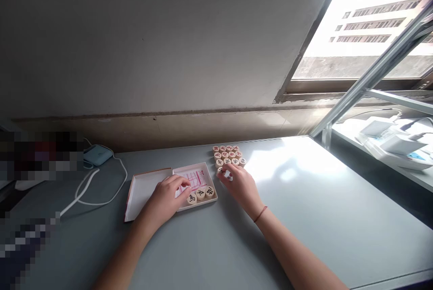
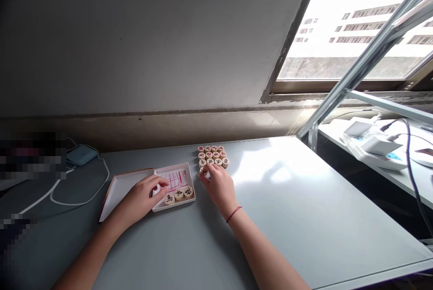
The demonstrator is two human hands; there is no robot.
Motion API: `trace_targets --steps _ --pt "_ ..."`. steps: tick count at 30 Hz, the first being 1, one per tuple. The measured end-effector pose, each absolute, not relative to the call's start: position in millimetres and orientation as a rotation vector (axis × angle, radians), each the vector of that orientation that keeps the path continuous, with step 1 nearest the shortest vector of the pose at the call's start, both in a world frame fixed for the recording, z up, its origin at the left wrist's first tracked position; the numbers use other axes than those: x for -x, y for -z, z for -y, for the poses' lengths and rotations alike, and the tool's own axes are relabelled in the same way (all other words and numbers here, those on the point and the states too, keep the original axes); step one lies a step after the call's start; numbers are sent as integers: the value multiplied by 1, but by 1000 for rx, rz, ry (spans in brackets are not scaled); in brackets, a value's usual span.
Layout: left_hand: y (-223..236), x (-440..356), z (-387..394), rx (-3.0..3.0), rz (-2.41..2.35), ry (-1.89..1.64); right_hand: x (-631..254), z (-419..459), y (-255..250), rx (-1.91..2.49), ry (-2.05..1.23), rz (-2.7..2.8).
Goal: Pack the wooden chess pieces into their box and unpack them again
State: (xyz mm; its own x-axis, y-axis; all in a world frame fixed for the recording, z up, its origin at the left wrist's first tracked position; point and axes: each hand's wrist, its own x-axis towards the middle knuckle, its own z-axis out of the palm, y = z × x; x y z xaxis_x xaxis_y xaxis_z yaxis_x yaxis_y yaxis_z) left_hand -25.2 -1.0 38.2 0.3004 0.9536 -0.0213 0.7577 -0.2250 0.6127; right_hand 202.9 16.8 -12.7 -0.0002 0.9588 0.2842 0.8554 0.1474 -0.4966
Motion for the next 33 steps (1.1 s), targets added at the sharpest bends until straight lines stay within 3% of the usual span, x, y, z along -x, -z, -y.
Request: trace_targets --steps 10,16,21,33 --pt "-42 28 4 -2123 -1520 -340 -202 -20 22 1788 -188 1856" --pt "-31 26 5 -2228 -1466 -272 -198 -15 12 1534 -28 1819" --pt "-33 24 4 -2184 -1471 -265 -190 -8 3 1347 -124 1875" --pt "-39 14 8 -1809 -1412 -675 -166 12 -12 815 -168 2104"
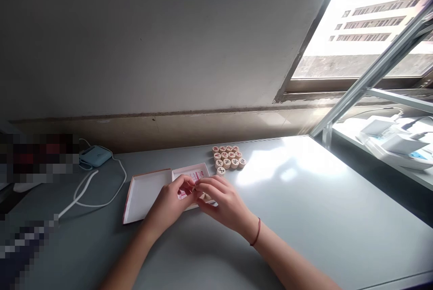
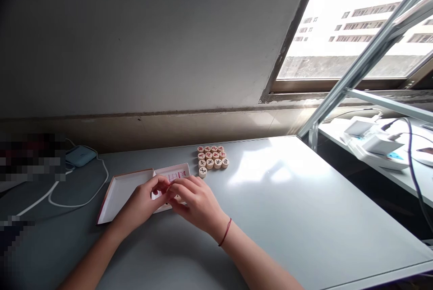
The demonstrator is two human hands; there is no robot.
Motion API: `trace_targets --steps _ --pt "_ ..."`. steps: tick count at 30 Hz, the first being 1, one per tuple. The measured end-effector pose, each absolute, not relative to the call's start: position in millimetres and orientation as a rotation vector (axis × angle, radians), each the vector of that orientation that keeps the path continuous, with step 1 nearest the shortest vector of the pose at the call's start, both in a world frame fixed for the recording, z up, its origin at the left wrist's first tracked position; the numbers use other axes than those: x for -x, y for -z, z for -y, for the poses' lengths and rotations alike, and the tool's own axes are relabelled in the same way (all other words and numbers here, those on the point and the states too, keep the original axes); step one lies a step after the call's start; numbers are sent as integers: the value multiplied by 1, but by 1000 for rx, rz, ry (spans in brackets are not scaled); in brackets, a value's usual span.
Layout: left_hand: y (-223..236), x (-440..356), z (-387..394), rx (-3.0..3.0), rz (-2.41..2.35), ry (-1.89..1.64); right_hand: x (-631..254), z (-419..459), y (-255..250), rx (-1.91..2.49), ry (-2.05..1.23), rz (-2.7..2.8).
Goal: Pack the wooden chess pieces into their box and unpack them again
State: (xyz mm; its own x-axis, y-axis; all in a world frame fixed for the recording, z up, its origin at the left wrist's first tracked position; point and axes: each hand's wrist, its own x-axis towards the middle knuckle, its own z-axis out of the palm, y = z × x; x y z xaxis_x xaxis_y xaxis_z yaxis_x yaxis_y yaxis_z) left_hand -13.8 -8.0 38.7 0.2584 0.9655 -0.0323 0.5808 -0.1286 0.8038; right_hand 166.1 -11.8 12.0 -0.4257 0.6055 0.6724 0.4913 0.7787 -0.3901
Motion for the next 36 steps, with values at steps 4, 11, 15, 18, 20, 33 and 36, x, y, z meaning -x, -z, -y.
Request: trace_targets --steps 4,11,15,18,20,33,36 --pt "-39 14 7 -1855 -1399 -639 -177 7 -16 961 -166 2038" --pt "-35 24 3 -2177 -1621 -318 -228 -17 -15 1844 -250 1968" --pt "-34 24 5 -2192 -1659 -197 -234 -22 -7 1886 -274 2029" --pt "-32 22 7 -2207 -1688 -170 -233 -22 -3 1820 -227 2032" --pt "-30 23 7 -2233 -1692 -194 -232 -21 -2 1781 -208 2025" --pt "-27 22 4 -2256 -1697 -156 -221 -15 -14 1621 -222 1921" --pt "-24 23 3 -2303 -1746 -185 -215 -12 -15 1563 -221 1936"
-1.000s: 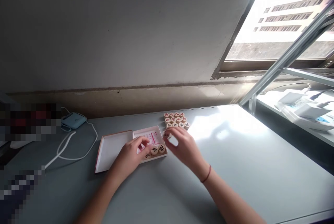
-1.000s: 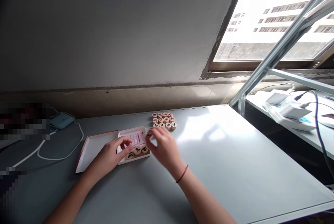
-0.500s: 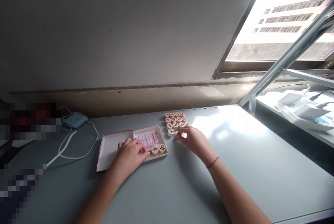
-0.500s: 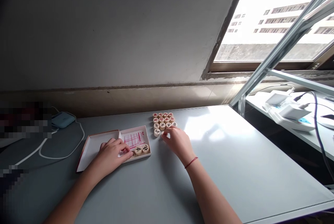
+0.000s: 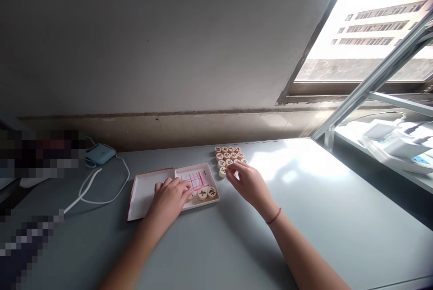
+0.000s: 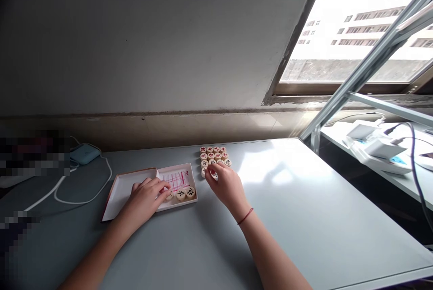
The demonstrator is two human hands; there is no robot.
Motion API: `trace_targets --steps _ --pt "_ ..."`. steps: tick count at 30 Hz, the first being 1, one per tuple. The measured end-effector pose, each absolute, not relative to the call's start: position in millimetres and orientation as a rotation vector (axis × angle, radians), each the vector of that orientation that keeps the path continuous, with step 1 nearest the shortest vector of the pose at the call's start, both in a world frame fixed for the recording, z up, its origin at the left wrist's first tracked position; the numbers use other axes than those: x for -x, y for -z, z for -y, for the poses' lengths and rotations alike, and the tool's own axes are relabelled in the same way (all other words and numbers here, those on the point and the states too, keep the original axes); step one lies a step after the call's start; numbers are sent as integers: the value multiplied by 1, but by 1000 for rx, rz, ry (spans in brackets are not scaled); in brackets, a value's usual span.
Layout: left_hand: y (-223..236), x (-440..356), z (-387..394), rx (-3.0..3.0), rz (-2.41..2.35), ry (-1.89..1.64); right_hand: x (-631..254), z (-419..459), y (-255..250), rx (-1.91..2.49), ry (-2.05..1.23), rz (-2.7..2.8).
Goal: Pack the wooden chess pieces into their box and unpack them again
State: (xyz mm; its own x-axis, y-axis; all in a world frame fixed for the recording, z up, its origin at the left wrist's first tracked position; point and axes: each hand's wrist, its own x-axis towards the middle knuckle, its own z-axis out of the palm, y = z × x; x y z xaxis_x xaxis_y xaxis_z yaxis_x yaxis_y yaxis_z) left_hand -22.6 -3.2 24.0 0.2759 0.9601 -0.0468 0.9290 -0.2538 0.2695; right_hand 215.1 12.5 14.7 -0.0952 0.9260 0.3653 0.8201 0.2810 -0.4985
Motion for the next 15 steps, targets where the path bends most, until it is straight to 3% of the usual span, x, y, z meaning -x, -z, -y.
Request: trace_targets --steps 9,15 --pt "-22 24 4 -2354 -1751 -251 -206 -8 -15 1487 -256 1982" --pt "-24 18 6 -2483 -1602 -591 -182 9 -14 1189 -419 2045"
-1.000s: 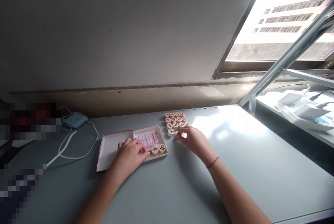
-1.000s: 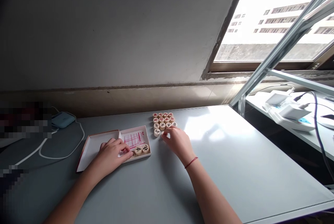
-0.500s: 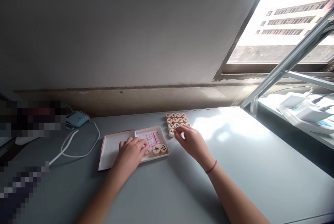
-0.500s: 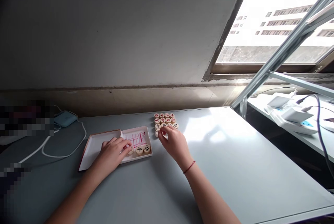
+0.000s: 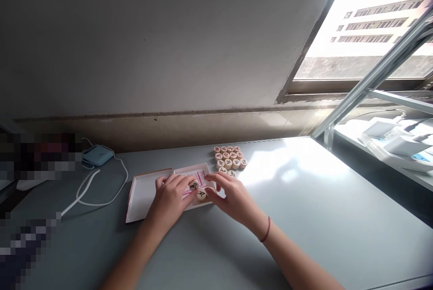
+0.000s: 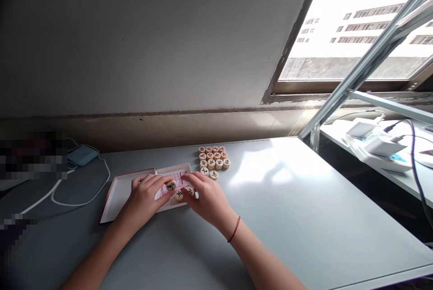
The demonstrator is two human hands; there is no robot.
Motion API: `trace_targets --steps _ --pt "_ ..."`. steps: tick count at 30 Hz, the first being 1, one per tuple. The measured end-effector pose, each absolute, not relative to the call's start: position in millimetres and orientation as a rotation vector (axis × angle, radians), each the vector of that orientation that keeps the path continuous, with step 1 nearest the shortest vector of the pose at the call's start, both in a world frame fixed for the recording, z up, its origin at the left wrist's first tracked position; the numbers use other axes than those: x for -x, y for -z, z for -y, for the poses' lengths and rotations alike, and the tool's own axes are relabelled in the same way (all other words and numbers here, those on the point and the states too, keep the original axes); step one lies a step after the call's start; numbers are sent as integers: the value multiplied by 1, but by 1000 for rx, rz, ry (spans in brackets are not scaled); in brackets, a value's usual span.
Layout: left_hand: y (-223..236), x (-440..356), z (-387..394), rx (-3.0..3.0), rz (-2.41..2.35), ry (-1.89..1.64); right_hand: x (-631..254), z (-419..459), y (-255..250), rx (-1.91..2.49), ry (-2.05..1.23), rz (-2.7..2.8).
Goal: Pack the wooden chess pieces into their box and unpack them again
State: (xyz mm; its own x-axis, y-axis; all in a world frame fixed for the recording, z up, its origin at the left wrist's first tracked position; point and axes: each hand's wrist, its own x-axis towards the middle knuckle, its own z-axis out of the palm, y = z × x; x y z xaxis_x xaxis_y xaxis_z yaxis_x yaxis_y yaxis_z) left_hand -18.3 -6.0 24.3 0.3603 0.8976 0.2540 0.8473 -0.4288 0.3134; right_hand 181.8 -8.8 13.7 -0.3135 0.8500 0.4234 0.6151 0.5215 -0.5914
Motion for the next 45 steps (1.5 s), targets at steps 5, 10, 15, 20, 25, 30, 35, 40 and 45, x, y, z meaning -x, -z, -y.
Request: trace_targets --steps 5,10,15,20,25,30,35,40,45 --pt "-25 9 12 -2541 -1462 -778 -169 17 -19 1116 -835 1829" --pt "-22 8 12 -2567 -1452 -734 -201 -3 -22 1282 -825 1682" --pt "-21 10 10 -2570 -1451 -662 -241 -24 -14 1715 -633 1590" --pt "-21 8 10 -2553 -1458 -630 -246 -27 -5 1779 -706 1680" --pt "-21 9 10 -2534 -1466 -614 -245 -26 -4 1821 -781 1731" --pt "-18 11 8 -2521 -1484 -599 -243 -21 -5 1771 -694 1815" --pt "-15 11 8 -2497 -1487 -577 -234 -21 0 1753 -549 1944" --pt "-15 10 9 -2491 -1466 -580 -231 -24 6 1826 -490 1957" --pt "-16 7 10 -2478 -1475 -547 -231 -25 6 1836 -437 1945"
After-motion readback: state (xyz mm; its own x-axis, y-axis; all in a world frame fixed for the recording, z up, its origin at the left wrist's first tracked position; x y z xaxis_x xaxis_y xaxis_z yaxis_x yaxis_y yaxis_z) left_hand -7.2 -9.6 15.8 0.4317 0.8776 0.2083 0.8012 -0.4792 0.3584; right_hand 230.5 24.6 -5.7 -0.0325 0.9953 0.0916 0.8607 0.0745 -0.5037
